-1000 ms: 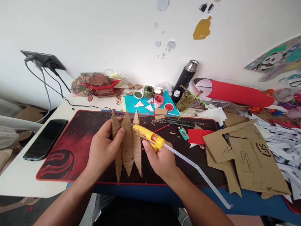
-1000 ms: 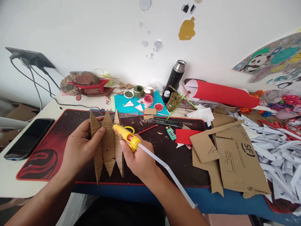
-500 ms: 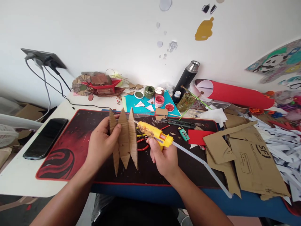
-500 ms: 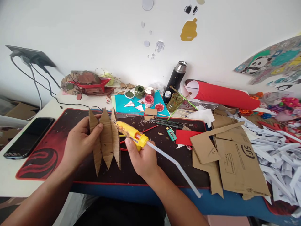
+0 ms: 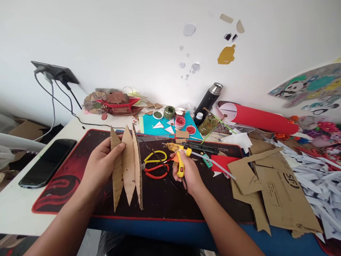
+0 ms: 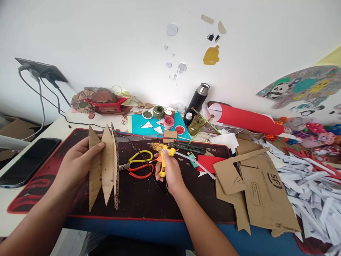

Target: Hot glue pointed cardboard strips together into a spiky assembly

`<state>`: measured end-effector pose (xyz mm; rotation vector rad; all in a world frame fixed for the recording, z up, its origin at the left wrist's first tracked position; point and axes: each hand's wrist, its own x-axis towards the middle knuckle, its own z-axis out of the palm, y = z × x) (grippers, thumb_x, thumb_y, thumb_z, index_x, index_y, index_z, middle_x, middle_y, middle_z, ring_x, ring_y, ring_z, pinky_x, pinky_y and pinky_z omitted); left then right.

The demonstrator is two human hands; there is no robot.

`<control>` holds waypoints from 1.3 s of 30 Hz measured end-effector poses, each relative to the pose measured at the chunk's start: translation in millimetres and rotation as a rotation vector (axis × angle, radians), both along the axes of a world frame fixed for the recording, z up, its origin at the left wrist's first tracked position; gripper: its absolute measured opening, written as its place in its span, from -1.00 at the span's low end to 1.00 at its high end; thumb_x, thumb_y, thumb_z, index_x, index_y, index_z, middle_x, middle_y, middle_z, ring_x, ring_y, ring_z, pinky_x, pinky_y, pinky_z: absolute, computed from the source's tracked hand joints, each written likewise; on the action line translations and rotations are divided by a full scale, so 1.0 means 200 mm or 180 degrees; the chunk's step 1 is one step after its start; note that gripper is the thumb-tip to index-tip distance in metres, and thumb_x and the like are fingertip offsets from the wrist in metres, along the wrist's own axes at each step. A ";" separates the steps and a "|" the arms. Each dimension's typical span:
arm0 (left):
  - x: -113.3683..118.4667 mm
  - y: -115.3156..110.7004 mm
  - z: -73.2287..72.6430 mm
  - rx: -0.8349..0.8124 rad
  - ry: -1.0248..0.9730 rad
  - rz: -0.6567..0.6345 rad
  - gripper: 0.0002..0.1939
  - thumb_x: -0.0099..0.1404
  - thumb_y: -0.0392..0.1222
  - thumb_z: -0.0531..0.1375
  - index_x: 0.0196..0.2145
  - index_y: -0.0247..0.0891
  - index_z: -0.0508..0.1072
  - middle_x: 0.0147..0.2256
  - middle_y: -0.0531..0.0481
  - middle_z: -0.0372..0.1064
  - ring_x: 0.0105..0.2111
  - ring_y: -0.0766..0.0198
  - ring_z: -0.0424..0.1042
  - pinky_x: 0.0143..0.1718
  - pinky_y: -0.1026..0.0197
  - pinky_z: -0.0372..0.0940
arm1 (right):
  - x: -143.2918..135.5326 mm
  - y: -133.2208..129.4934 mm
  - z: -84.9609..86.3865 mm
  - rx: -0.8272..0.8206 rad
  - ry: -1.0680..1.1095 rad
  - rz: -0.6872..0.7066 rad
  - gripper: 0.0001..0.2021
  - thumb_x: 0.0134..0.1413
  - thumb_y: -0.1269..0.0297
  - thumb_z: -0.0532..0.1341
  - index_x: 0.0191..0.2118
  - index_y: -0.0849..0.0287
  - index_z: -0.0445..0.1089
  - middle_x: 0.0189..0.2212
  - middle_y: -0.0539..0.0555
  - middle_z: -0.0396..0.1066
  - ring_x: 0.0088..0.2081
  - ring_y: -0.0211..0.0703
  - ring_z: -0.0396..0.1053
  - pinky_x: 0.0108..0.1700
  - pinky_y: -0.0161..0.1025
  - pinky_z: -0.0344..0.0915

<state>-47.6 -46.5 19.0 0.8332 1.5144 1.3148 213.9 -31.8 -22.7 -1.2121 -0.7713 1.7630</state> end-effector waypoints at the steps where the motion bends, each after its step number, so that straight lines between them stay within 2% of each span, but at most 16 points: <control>1: 0.00 -0.01 -0.01 -0.0022 0.0027 -0.0033 -0.49 0.26 0.11 0.43 0.08 -0.17 0.58 -0.07 -0.08 0.67 -0.21 0.01 0.65 -0.28 0.13 0.55 | -0.01 0.01 0.00 -0.0023 -0.0007 0.0047 -0.37 0.10 -0.35 0.35 -0.15 0.22 0.49 -0.64 -0.09 0.35 -0.72 -0.32 0.24 -0.70 -0.42 -0.01; 4: 0.00 -0.02 -0.02 -0.0086 0.0057 -0.0130 -0.38 0.24 0.19 0.43 0.15 -0.17 0.56 -0.07 -0.13 0.67 -0.21 -0.03 0.66 -0.28 0.09 0.56 | -0.03 0.04 0.00 -0.0089 0.0060 0.0092 -0.36 0.10 -0.35 0.35 -0.13 0.23 0.50 -0.63 -0.07 0.38 -0.72 -0.31 0.26 -0.71 -0.42 -0.02; 7: 0.00 -0.02 -0.04 -0.0106 0.0143 -0.0244 -0.39 0.24 0.22 0.42 0.13 -0.17 0.57 -0.06 -0.14 0.67 -0.20 -0.03 0.66 -0.26 0.10 0.56 | -0.04 0.08 -0.01 -0.0121 0.0168 0.0134 -0.35 0.13 -0.37 0.31 -0.11 0.23 0.49 -0.62 -0.05 0.42 -0.72 -0.31 0.27 -0.71 -0.41 0.00; 10: 0.01 -0.01 -0.06 -0.0072 0.0278 -0.0366 -0.39 0.26 0.24 0.41 0.10 -0.20 0.58 -0.05 -0.16 0.67 -0.14 -0.07 0.65 -0.22 0.08 0.55 | -0.03 0.09 -0.04 -0.0093 -0.0024 0.0344 -0.32 0.18 -0.43 0.22 -0.16 0.23 0.48 -0.62 -0.01 0.44 -0.73 -0.26 0.31 -0.73 -0.39 0.01; 13: 0.02 0.00 -0.07 -0.0028 0.0368 -0.0513 -0.40 0.29 0.26 0.37 0.11 -0.21 0.57 -0.04 -0.18 0.66 -0.10 -0.09 0.64 -0.18 0.06 0.54 | -0.01 0.09 -0.06 0.0145 -0.0621 0.0568 -0.31 0.23 -0.48 0.13 -0.34 0.17 0.44 -0.67 0.00 0.41 -0.75 -0.21 0.31 -0.73 -0.36 0.04; 16: 0.04 0.01 -0.06 0.0029 0.0514 -0.0610 -0.40 0.31 0.27 0.35 0.11 -0.20 0.57 -0.02 -0.17 0.65 -0.07 -0.08 0.63 -0.14 0.06 0.52 | 0.05 0.09 -0.05 0.0523 -0.1637 0.0836 -0.33 0.26 -0.44 0.15 -0.54 0.10 0.29 -0.74 -0.02 0.34 -0.75 -0.20 0.28 -0.69 -0.33 0.05; 18: 0.06 0.01 -0.05 0.0062 0.0632 -0.0650 -0.41 0.31 0.28 0.34 0.09 -0.21 0.57 -0.03 -0.17 0.66 -0.07 -0.09 0.63 -0.12 0.05 0.52 | 0.10 0.09 -0.03 0.0844 -0.2166 0.0979 -0.34 0.34 -0.37 0.12 -0.56 0.09 0.29 -0.76 -0.06 0.28 -0.74 -0.20 0.27 -0.63 -0.32 0.13; 20: 0.07 0.02 -0.03 0.0110 0.0750 -0.0681 -0.44 0.32 0.27 0.32 0.06 -0.21 0.58 -0.05 -0.16 0.66 -0.08 -0.09 0.63 -0.13 0.05 0.51 | 0.14 0.09 -0.01 0.1291 -0.2641 0.0944 -0.36 0.38 -0.29 0.12 -0.59 0.09 0.27 -0.74 -0.06 0.27 -0.70 -0.20 0.25 -0.60 -0.30 0.08; 22: 0.09 0.02 -0.02 0.0152 0.0877 -0.0721 -0.46 0.33 0.26 0.29 0.03 -0.21 0.58 -0.08 -0.14 0.67 -0.11 -0.07 0.63 -0.15 0.08 0.50 | 0.19 0.09 0.00 0.1707 -0.3033 0.0795 -0.40 0.40 -0.23 0.12 -0.56 0.10 0.33 -0.65 0.00 0.37 -0.58 -0.15 0.33 -0.53 -0.29 0.09; 24: 0.09 0.03 0.00 0.0150 0.1039 -0.0801 -0.49 0.36 0.25 0.26 0.02 -0.21 0.57 -0.09 -0.12 0.66 -0.14 -0.05 0.62 -0.17 0.09 0.48 | 0.22 0.08 0.01 0.1691 -0.3194 0.0717 -0.46 0.40 -0.19 0.13 -0.47 0.11 0.44 -0.60 0.01 0.40 -0.54 -0.13 0.34 -0.50 -0.27 0.09; 27: 0.10 0.06 0.01 0.0122 0.1324 -0.1067 -0.51 0.36 0.23 0.22 0.00 -0.21 0.55 -0.10 -0.10 0.66 -0.13 -0.05 0.60 -0.13 0.07 0.44 | 0.23 0.06 0.05 0.1451 -0.2933 0.0609 -0.53 0.36 -0.18 0.17 -0.35 0.12 0.49 -0.60 -0.02 0.37 -0.56 -0.16 0.31 -0.49 -0.27 0.14; 32: 0.16 0.13 0.02 0.0258 0.1648 -0.1611 -0.58 0.39 0.18 0.17 -0.04 -0.17 0.54 -0.05 -0.09 0.64 -0.07 -0.07 0.57 -0.06 0.05 0.40 | 0.15 0.05 0.12 0.1311 -0.1869 0.0546 -0.58 0.31 -0.17 0.23 -0.24 0.13 0.49 -0.61 -0.07 0.34 -0.62 -0.22 0.26 -0.54 -0.30 0.17; 34: 0.20 0.17 0.03 0.0335 0.1811 -0.1668 -0.61 0.40 0.15 0.14 -0.05 -0.16 0.53 -0.09 -0.07 0.63 -0.11 -0.03 0.57 -0.09 0.07 0.38 | 0.10 0.07 0.12 0.1287 -0.1579 0.0480 -0.58 0.29 -0.18 0.26 -0.21 0.13 0.49 -0.58 -0.06 0.38 -0.63 -0.25 0.25 -0.56 -0.32 0.17; 39: 0.28 0.23 0.06 0.0438 0.2319 -0.1624 -0.63 0.43 0.16 0.11 -0.19 -0.16 0.51 -0.33 0.00 0.58 -0.32 0.07 0.49 -0.29 0.13 0.29 | 0.01 0.12 0.08 0.1363 -0.1167 0.0246 -0.57 0.27 -0.20 0.30 -0.24 0.13 0.45 -0.61 -0.08 0.36 -0.66 -0.30 0.22 -0.60 -0.34 0.15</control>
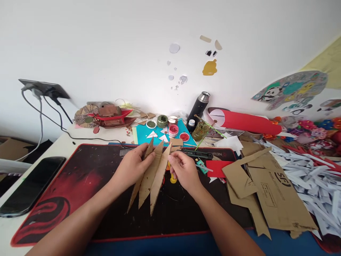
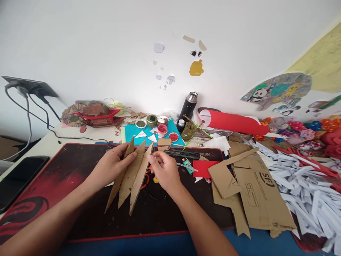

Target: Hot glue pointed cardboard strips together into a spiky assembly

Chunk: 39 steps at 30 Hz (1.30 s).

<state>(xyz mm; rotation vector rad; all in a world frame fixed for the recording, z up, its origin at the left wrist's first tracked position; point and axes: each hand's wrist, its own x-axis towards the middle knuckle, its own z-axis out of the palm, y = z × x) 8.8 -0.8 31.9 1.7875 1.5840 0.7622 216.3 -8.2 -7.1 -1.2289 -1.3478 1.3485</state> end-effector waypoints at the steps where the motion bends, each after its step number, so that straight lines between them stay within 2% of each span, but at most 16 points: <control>1: 0.01 0.01 0.01 0.0036 0.0030 0.0003 -0.63 0.43 0.17 0.10 -0.21 -0.16 0.51 -0.34 0.01 0.57 -0.34 0.08 0.49 -0.31 0.14 0.28 | -0.01 0.01 -0.01 0.0062 0.0040 -0.0038 -0.57 0.28 -0.20 0.30 -0.25 0.13 0.45 -0.61 -0.08 0.36 -0.67 -0.30 0.22 -0.60 -0.34 0.15; 5: 0.04 0.02 0.02 0.0067 -0.0085 0.0009 -0.61 0.46 0.19 0.10 -0.21 -0.15 0.52 -0.30 0.00 0.60 -0.32 0.08 0.52 -0.30 0.16 0.28 | -0.03 0.05 0.00 0.0243 0.0141 -0.0222 -0.58 0.29 -0.17 0.32 -0.28 0.14 0.48 -0.62 -0.08 0.35 -0.68 -0.31 0.20 -0.62 -0.34 0.14; 11: 0.05 0.02 -0.03 0.0054 -0.0067 0.0093 -0.63 0.46 0.17 0.13 -0.19 -0.15 0.55 -0.32 0.03 0.60 -0.36 0.12 0.51 -0.33 0.19 0.28 | -0.04 0.08 -0.01 0.0207 0.0259 -0.0414 -0.63 0.25 -0.11 0.36 -0.23 0.15 0.52 -0.65 -0.12 0.30 -0.69 -0.31 0.16 -0.63 -0.33 0.12; 16: 0.05 0.01 -0.04 0.0228 0.0083 0.0248 -0.62 0.48 0.15 0.11 -0.28 -0.16 0.53 -0.44 0.04 0.53 -0.44 0.18 0.44 -0.41 0.22 0.21 | -0.05 0.08 -0.02 0.0218 0.0083 -0.0417 -0.64 0.29 -0.10 0.33 -0.26 0.14 0.51 -0.69 -0.16 0.22 -0.70 -0.32 0.12 -0.63 -0.34 0.06; 22: 0.05 -0.01 -0.03 0.0412 0.0337 0.0434 -0.67 0.45 0.07 0.13 -0.34 -0.16 0.50 -0.54 0.09 0.42 -0.56 0.26 0.30 -0.47 0.23 0.11 | -0.08 0.08 -0.02 0.0268 0.0076 -0.0350 -0.63 0.26 -0.12 0.36 -0.28 0.12 0.51 -0.67 -0.14 0.24 -0.68 -0.32 0.14 -0.62 -0.33 0.05; 31: 0.05 -0.03 -0.04 0.0441 0.0348 0.0466 -0.70 0.46 0.03 0.13 -0.31 -0.17 0.53 -0.52 0.08 0.44 -0.54 0.26 0.33 -0.47 0.24 0.12 | -0.13 0.06 -0.06 0.0243 0.0339 -0.0395 -0.61 0.25 -0.16 0.38 -0.25 0.12 0.50 -0.67 -0.17 0.19 -0.68 -0.33 0.08 -0.62 -0.32 0.04; 39: 0.06 -0.06 -0.02 0.0341 0.0307 0.0427 -0.62 0.47 0.10 0.09 -0.19 -0.20 0.59 -0.46 0.04 0.53 -0.50 0.23 0.38 -0.45 0.22 0.15 | -0.14 0.04 -0.05 0.0117 0.0384 -0.0333 -0.58 0.22 -0.21 0.38 -0.27 0.09 0.48 -0.67 -0.16 0.16 -0.68 -0.33 0.06 -0.64 -0.32 0.01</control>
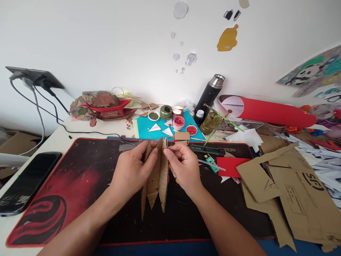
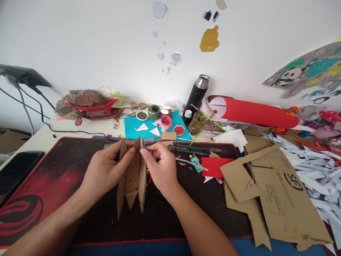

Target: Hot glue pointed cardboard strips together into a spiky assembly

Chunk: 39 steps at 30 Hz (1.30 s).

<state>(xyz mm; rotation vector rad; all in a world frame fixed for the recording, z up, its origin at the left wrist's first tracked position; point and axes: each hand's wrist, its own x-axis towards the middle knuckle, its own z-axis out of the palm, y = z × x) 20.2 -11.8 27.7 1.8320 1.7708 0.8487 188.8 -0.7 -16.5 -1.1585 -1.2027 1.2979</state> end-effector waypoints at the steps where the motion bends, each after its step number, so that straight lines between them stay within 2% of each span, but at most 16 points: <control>1: 0.00 0.00 0.00 0.0001 -0.0014 -0.0003 -0.61 0.47 0.11 0.09 -0.19 -0.20 0.59 -0.45 0.04 0.54 -0.50 0.23 0.39 -0.45 0.22 0.15 | 0.00 0.00 0.00 -0.0013 0.0009 0.0013 -0.57 0.22 -0.22 0.38 -0.27 0.09 0.48 -0.67 -0.16 0.16 -0.68 -0.33 0.06 -0.65 -0.32 0.00; 8: 0.00 0.00 0.00 -0.0065 -0.0236 -0.0050 -0.62 0.45 0.11 0.10 -0.21 -0.20 0.57 -0.36 -0.01 0.62 -0.42 0.16 0.49 -0.40 0.19 0.22 | 0.02 -0.01 0.00 -0.0029 0.0030 0.0064 -0.57 0.21 -0.21 0.39 -0.29 0.09 0.47 -0.66 -0.17 0.16 -0.68 -0.35 0.04 -0.65 -0.33 -0.03; 22: 0.03 -0.02 0.00 -0.0083 -0.0433 -0.0133 -0.68 0.45 0.08 0.12 -0.26 -0.17 0.54 -0.41 0.04 0.57 -0.44 0.17 0.46 -0.39 0.17 0.24 | 0.04 -0.02 0.03 -0.0060 0.0006 0.0109 -0.58 0.21 -0.19 0.38 -0.31 0.10 0.44 -0.66 -0.19 0.12 -0.67 -0.35 0.01 -0.64 -0.34 -0.05; 39: 0.03 -0.03 -0.01 -0.0053 -0.0525 -0.0139 -0.71 0.46 0.06 0.14 -0.20 -0.16 0.56 -0.36 0.05 0.60 -0.42 0.17 0.49 -0.32 0.16 0.30 | 0.04 -0.02 0.04 -0.0126 0.0087 0.0125 -0.57 0.20 -0.20 0.39 -0.33 0.09 0.41 -0.67 -0.18 0.14 -0.67 -0.34 0.03 -0.64 -0.34 -0.05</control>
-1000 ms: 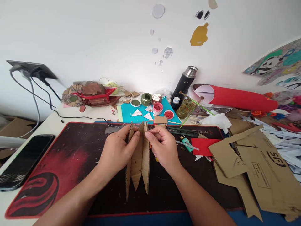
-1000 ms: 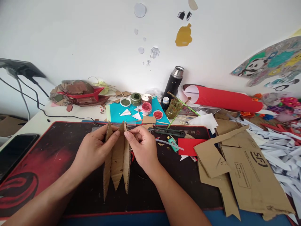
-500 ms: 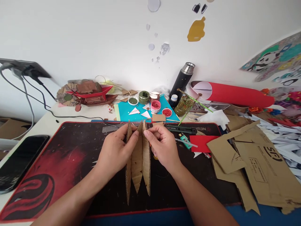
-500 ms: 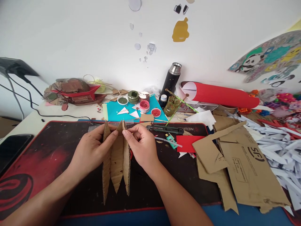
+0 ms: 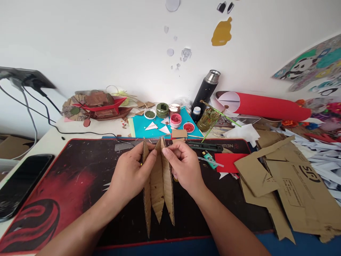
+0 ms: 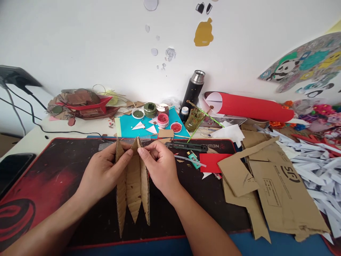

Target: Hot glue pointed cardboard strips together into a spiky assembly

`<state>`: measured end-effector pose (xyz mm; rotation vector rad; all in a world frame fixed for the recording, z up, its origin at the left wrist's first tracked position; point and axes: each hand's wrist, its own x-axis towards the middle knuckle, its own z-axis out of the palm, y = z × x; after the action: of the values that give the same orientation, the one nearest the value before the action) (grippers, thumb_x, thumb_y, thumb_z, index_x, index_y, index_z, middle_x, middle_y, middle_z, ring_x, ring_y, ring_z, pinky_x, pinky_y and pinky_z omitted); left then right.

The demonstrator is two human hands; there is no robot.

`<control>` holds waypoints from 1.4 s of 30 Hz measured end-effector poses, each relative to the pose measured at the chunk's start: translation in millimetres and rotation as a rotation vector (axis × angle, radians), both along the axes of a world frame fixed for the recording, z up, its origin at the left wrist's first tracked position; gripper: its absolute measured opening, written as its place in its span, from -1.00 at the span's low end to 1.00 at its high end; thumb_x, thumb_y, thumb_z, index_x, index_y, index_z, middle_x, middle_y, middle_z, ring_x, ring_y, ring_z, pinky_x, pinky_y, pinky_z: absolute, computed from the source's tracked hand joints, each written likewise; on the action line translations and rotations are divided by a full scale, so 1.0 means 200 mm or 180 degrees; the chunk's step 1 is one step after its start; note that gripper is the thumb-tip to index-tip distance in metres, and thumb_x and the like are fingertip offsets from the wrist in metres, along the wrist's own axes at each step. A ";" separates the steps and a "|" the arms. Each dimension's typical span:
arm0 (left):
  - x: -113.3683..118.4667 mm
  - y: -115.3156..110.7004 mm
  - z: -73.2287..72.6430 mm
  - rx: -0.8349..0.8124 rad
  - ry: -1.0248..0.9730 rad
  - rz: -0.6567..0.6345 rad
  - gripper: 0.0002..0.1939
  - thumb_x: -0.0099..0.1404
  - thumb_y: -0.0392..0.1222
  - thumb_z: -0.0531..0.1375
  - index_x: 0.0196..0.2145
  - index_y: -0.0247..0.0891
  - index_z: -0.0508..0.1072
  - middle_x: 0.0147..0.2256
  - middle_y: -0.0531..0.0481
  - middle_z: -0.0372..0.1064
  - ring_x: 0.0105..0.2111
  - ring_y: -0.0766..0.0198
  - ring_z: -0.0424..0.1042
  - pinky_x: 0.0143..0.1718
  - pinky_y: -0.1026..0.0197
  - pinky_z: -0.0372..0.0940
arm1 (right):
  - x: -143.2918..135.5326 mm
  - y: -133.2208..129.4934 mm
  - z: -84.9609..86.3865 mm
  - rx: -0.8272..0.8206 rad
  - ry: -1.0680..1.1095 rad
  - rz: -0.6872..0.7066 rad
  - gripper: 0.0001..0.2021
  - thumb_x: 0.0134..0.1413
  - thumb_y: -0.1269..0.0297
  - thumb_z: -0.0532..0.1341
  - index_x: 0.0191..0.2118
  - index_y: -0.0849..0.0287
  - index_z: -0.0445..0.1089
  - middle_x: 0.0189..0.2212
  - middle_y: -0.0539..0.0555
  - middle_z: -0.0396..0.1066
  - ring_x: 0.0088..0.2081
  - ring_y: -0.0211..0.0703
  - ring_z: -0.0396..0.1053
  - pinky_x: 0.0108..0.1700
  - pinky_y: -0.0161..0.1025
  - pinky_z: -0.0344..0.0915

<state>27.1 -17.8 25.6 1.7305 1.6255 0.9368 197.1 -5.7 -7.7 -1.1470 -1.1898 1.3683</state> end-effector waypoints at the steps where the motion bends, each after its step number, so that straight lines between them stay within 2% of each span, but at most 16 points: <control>1: 0.00 0.00 0.00 -0.0008 -0.0009 0.0001 -0.70 0.46 0.06 0.14 -0.19 -0.16 0.56 -0.35 0.05 0.60 -0.41 0.16 0.50 -0.32 0.16 0.31 | 0.00 0.00 0.00 0.0002 0.0002 -0.0004 -0.57 0.20 -0.20 0.39 -0.33 0.09 0.41 -0.67 -0.18 0.14 -0.67 -0.34 0.03 -0.64 -0.34 -0.04; 12: 0.00 0.00 0.00 0.0069 -0.0130 -0.0091 -0.71 0.48 0.04 0.15 -0.16 -0.17 0.58 -0.31 0.06 0.62 -0.39 0.18 0.52 -0.32 0.18 0.32 | 0.00 0.00 0.01 -0.0222 0.0339 0.0132 -0.50 0.11 -0.28 0.43 -0.33 0.08 0.36 -0.72 -0.23 0.14 -0.75 -0.37 0.04 -0.71 -0.37 -0.03; 20: 0.00 -0.01 -0.01 0.0123 -0.0079 -0.0107 -0.72 0.48 0.03 0.16 -0.23 -0.18 0.56 -0.39 0.08 0.59 -0.46 0.22 0.47 -0.39 0.21 0.29 | -0.01 0.01 0.02 -0.0424 0.0517 0.0168 -0.46 0.03 -0.30 0.46 -0.34 0.07 0.33 -0.74 -0.25 0.13 -0.79 -0.38 0.02 -0.77 -0.40 -0.05; 30: 0.01 -0.01 0.01 0.0256 -0.0120 -0.0104 -0.74 0.48 -0.03 0.17 -0.18 -0.20 0.60 -0.47 0.15 0.49 -0.50 0.29 0.39 -0.41 0.26 0.26 | -0.01 0.02 0.00 -0.0467 0.0762 0.0198 -0.50 0.08 -0.22 0.48 -0.32 0.08 0.34 -0.75 -0.26 0.14 -0.81 -0.40 0.02 -0.79 -0.43 -0.05; 37: 0.02 -0.01 0.01 0.0404 -0.0161 -0.0100 -0.78 0.47 -0.09 0.19 -0.19 -0.20 0.62 -0.48 0.17 0.50 -0.50 0.32 0.42 -0.42 0.30 0.28 | -0.01 0.02 0.00 -0.0511 0.0866 0.0214 -0.52 0.09 -0.18 0.48 -0.33 0.09 0.34 -0.76 -0.28 0.14 -0.82 -0.42 0.00 -0.80 -0.46 -0.05; 42: 0.01 -0.02 0.01 0.0421 -0.0177 -0.0092 -0.76 0.46 -0.09 0.19 -0.16 -0.22 0.64 -0.37 0.11 0.62 -0.47 0.29 0.50 -0.39 0.29 0.33 | -0.01 0.01 0.00 -0.0540 0.0898 0.0217 -0.53 0.10 -0.16 0.48 -0.33 0.09 0.33 -0.76 -0.29 0.13 -0.82 -0.43 0.00 -0.80 -0.48 -0.06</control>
<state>30.0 -20.9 27.1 1.7941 1.5292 1.0905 194.9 -3.1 -8.2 -0.9956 -0.9312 1.6479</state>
